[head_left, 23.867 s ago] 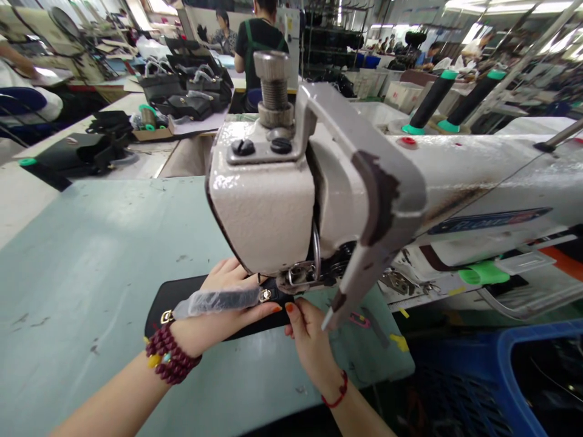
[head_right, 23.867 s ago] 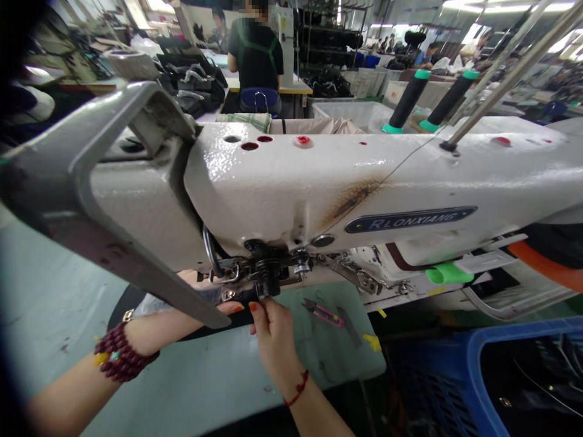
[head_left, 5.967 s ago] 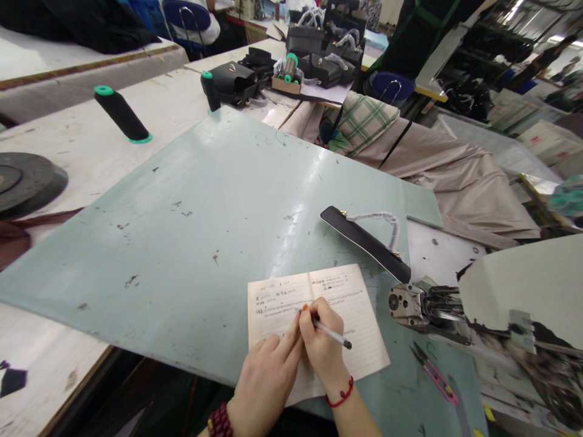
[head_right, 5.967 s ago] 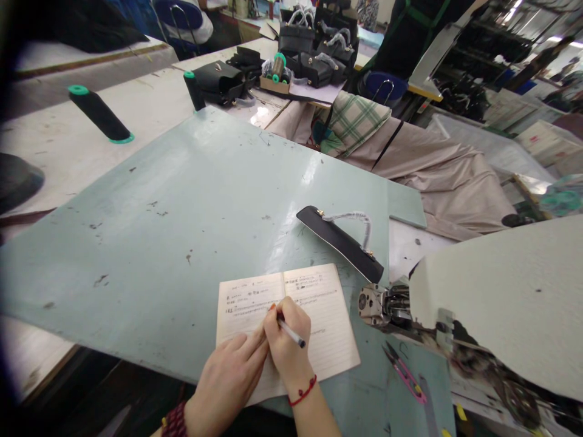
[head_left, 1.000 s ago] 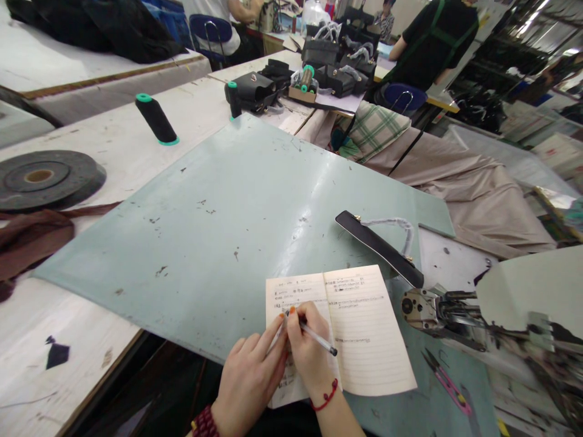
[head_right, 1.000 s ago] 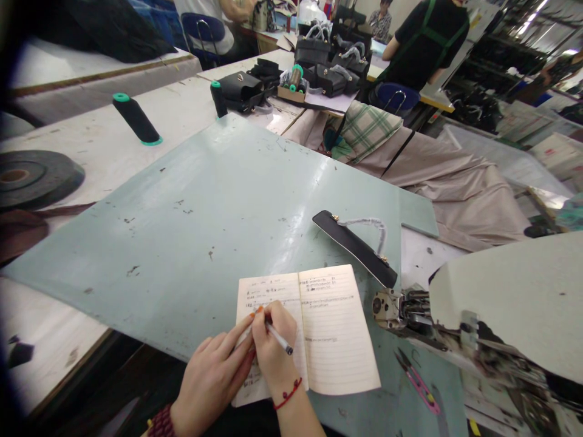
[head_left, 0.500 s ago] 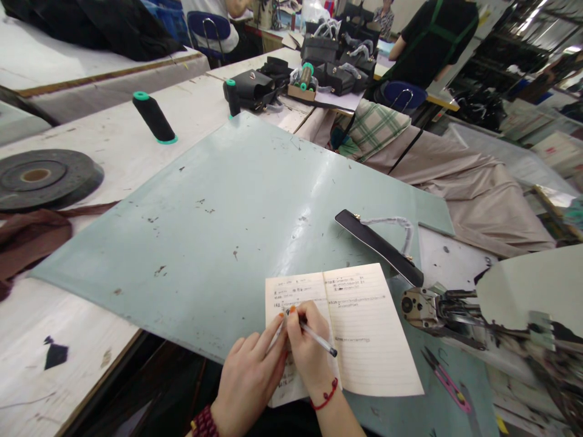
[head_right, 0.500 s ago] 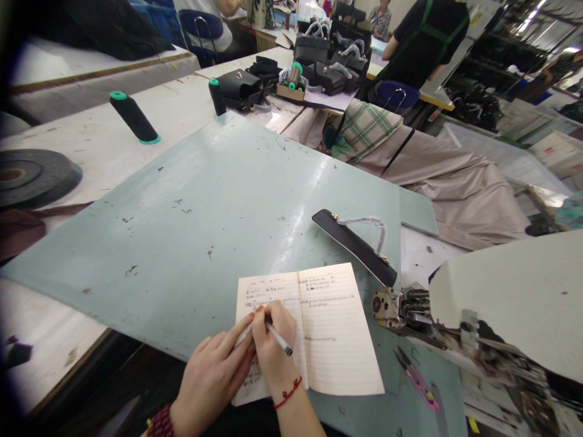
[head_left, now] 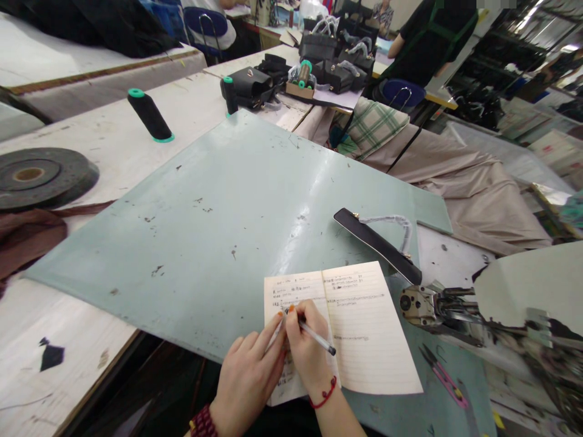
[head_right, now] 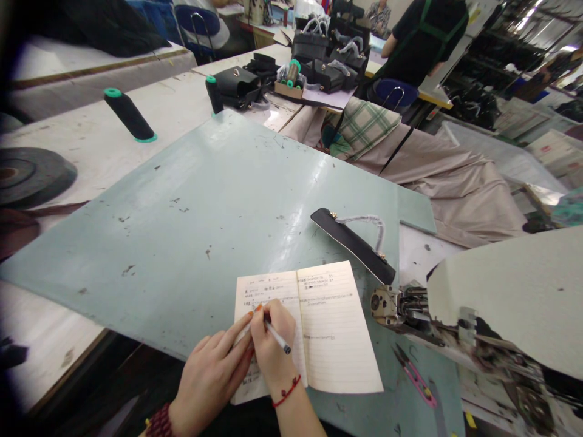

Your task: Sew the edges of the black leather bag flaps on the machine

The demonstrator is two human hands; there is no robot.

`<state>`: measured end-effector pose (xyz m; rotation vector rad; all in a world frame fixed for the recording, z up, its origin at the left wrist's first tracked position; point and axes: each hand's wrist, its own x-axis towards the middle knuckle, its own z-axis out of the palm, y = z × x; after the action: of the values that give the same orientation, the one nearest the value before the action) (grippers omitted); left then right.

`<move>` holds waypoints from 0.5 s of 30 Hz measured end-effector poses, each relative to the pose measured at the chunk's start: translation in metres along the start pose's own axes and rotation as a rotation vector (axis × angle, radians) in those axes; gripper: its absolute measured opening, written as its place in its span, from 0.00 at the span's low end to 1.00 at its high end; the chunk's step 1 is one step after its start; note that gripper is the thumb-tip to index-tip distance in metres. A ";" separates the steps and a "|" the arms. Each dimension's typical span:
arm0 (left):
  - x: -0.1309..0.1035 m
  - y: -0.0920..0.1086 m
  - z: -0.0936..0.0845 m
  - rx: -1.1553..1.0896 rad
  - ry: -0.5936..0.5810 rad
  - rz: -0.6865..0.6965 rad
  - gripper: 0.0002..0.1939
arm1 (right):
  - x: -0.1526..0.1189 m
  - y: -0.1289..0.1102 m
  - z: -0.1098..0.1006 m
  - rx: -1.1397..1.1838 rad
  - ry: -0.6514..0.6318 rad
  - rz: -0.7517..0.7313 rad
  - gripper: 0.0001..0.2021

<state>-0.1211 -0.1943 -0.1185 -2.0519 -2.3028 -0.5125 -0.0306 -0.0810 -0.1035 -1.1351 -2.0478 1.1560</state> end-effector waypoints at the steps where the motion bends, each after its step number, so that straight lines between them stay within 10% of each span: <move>1: 0.000 0.000 0.000 -0.001 0.003 -0.001 0.18 | 0.000 0.000 0.000 0.000 0.001 -0.004 0.12; 15: 0.001 -0.001 0.000 0.021 -0.001 0.004 0.19 | 0.000 -0.001 0.000 0.021 0.014 -0.001 0.12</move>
<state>-0.1220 -0.1931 -0.1182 -2.0483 -2.2939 -0.4850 -0.0305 -0.0807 -0.1028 -1.1285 -2.0218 1.1629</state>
